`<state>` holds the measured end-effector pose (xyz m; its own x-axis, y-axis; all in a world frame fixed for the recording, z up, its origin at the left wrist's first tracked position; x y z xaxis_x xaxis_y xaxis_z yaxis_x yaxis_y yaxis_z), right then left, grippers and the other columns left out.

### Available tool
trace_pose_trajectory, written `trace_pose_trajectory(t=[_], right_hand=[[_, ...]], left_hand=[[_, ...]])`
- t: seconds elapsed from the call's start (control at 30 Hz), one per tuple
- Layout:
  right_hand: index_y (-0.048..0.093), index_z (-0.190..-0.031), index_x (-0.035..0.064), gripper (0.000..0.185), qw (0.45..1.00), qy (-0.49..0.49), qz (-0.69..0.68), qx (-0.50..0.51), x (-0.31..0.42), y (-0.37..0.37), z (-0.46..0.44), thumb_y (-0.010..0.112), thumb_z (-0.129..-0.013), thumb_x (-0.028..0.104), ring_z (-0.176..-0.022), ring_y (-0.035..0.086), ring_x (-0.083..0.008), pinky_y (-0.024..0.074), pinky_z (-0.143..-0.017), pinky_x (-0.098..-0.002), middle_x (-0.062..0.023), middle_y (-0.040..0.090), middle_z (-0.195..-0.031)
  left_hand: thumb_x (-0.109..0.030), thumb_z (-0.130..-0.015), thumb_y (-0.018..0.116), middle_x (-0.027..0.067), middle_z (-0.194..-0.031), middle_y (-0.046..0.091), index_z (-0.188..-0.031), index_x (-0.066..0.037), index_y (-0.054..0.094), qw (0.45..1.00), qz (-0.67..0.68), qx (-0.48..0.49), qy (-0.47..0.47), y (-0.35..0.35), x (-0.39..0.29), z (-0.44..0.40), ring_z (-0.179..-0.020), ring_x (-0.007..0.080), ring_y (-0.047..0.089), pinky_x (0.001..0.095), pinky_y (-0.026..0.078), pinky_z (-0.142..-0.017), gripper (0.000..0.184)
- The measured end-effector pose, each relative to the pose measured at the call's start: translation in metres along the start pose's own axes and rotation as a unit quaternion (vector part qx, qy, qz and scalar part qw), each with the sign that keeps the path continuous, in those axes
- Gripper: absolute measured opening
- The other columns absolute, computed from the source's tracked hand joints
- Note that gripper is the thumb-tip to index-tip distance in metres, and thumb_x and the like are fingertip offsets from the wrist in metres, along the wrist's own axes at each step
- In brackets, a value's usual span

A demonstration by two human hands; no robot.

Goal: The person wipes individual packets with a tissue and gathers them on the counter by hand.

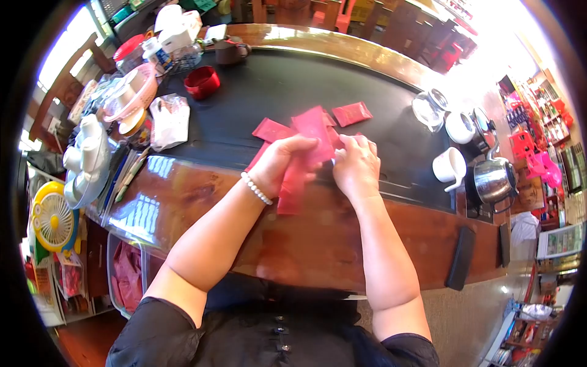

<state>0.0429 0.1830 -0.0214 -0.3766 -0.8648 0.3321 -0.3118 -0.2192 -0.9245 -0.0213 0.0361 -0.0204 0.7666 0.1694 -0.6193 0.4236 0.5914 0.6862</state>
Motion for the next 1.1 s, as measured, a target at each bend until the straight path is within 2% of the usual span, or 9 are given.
trace_pose_trajectory(t=[0.17, 0.37, 0.6, 0.7, 0.8, 0.83, 0.93, 1.03, 1.1], right_hand=[[0.062, -0.116, 0.0155, 0.036, 0.999, -0.01, -0.016, -0.045, 0.001, -0.008, 0.004, 0.065, -0.08, 0.018, -0.123, 0.048, -0.0298, 0.0415, -0.098, -0.0457, -0.0077, 0.059, -0.122], [0.062, -0.114, 0.016, 0.033, 0.994, -0.04, -0.02, -0.105, 0.004, 0.001, 0.005, 0.062, -0.082, 0.014, -0.118, 0.052, -0.03, 0.0434, -0.096, -0.0438, -0.008, 0.063, -0.118], [0.06, -0.114, 0.0103, 0.034, 0.973, -0.144, -0.006, -0.18, 0.005, 0.0, 0.006, 0.066, -0.08, 0.013, -0.111, 0.055, -0.0325, 0.0437, -0.095, -0.0429, -0.0105, 0.064, -0.113], [0.059, -0.116, 0.0112, 0.035, 0.982, -0.114, -0.01, -0.151, 0.002, 0.005, 0.004, 0.066, -0.082, 0.016, -0.112, 0.054, -0.0323, 0.0437, -0.095, -0.0428, -0.0109, 0.063, -0.115], [0.059, -0.118, 0.0113, 0.036, 0.986, -0.103, -0.007, -0.132, 0.003, 0.005, 0.005, 0.065, -0.083, 0.017, -0.113, 0.053, -0.0326, 0.0431, -0.096, -0.0425, -0.0112, 0.063, -0.117], [0.058, -0.118, 0.0114, 0.036, 0.986, -0.103, -0.008, -0.132, 0.004, 0.005, 0.007, 0.065, -0.083, 0.017, -0.113, 0.053, -0.0328, 0.043, -0.096, -0.0425, -0.0115, 0.062, -0.117], [0.058, -0.119, 0.0109, 0.037, 0.977, -0.137, -0.023, -0.162, -0.001, 0.009, -0.001, 0.064, -0.083, 0.017, -0.114, 0.052, -0.0335, 0.0425, -0.096, -0.0427, -0.0128, 0.062, -0.118], [0.059, -0.119, 0.0072, 0.036, 0.962, -0.148, -0.119, -0.198, -0.004, 0.005, 0.001, 0.064, -0.084, 0.015, -0.107, 0.057, -0.0319, 0.0451, -0.092, -0.041, -0.0142, 0.064, -0.114], [0.06, -0.118, 0.0055, 0.034, 0.946, -0.106, -0.234, -0.199, -0.017, 0.005, 0.0, 0.064, -0.085, 0.013, -0.1, 0.061, -0.0292, 0.047, -0.09, -0.0387, -0.0135, 0.066, -0.11]], left_hand=[[-0.019, -0.087, 0.061, 0.0019, -0.087, 0.063, -0.107, -0.011, 0.058, 0.991, -0.059, 0.099, 0.063, 0.007, 0.009, -0.002, -0.069, 0.0113, 0.059, 0.0269, 0.049, -0.053, 0.022], [-0.018, -0.087, 0.058, 0.0039, -0.089, 0.062, -0.106, -0.008, 0.057, 0.992, -0.068, 0.027, 0.101, -0.007, 0.012, -0.001, -0.07, 0.0132, 0.058, 0.0289, 0.048, -0.053, 0.021], [-0.017, -0.089, 0.06, 0.0072, -0.079, 0.064, -0.108, -0.006, 0.058, 0.963, -0.119, -0.064, 0.233, -0.034, -0.023, 0.167, -0.051, 0.0128, 0.056, 0.0281, 0.046, -0.045, 0.022], [-0.016, -0.088, 0.06, 0.008, -0.079, 0.066, -0.112, -0.003, 0.058, 0.908, -0.257, -0.178, 0.278, -0.085, -0.044, 0.261, -0.04, 0.0115, 0.052, 0.0275, 0.04, -0.034, 0.028], [-0.014, -0.086, 0.057, 0.0086, -0.073, 0.066, -0.111, -0.001, 0.061, 0.763, -0.471, -0.314, 0.312, -0.136, -0.062, 0.347, -0.039, 0.0116, 0.052, 0.0275, 0.042, -0.034, 0.028], [-0.016, -0.086, 0.057, 0.0103, -0.068, 0.064, -0.11, -0.002, 0.06, 0.745, -0.503, -0.378, 0.22, -0.152, -0.062, 0.373, -0.038, 0.0146, 0.055, 0.03, 0.044, -0.035, 0.029], [-0.025, -0.082, 0.059, 0.0237, -0.093, 0.065, -0.112, 0.0, 0.059, 0.588, -0.673, -0.427, 0.136, -0.249, -0.058, 0.419, -0.084, 0.0337, 0.066, 0.0443, 0.054, -0.078, 0.039], [-0.024, -0.079, 0.065, 0.0203, -0.101, 0.066, -0.106, 0.002, 0.063, 0.524, -0.685, -0.505, 0.041, -0.285, -0.042, 0.449, -0.095, 0.0321, 0.063, 0.0384, 0.049, -0.087, 0.038], [-0.034, -0.082, 0.062, 0.0219, -0.133, 0.048, -0.13, -0.008, 0.054, 0.559, -0.656, -0.501, 0.079, -0.3, -0.023, 0.459, -0.124, 0.0379, 0.047, 0.0427, 0.039, -0.105, 0.055]])
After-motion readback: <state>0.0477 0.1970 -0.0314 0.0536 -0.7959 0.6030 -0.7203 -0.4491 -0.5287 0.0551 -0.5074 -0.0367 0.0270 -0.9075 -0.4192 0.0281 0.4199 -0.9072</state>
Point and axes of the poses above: each hand's wrist, its own z-axis away from the middle knuckle, its own y-axis out of the palm, x = y × z, the point moved 4 cm from there along -z, towards the middle knuckle
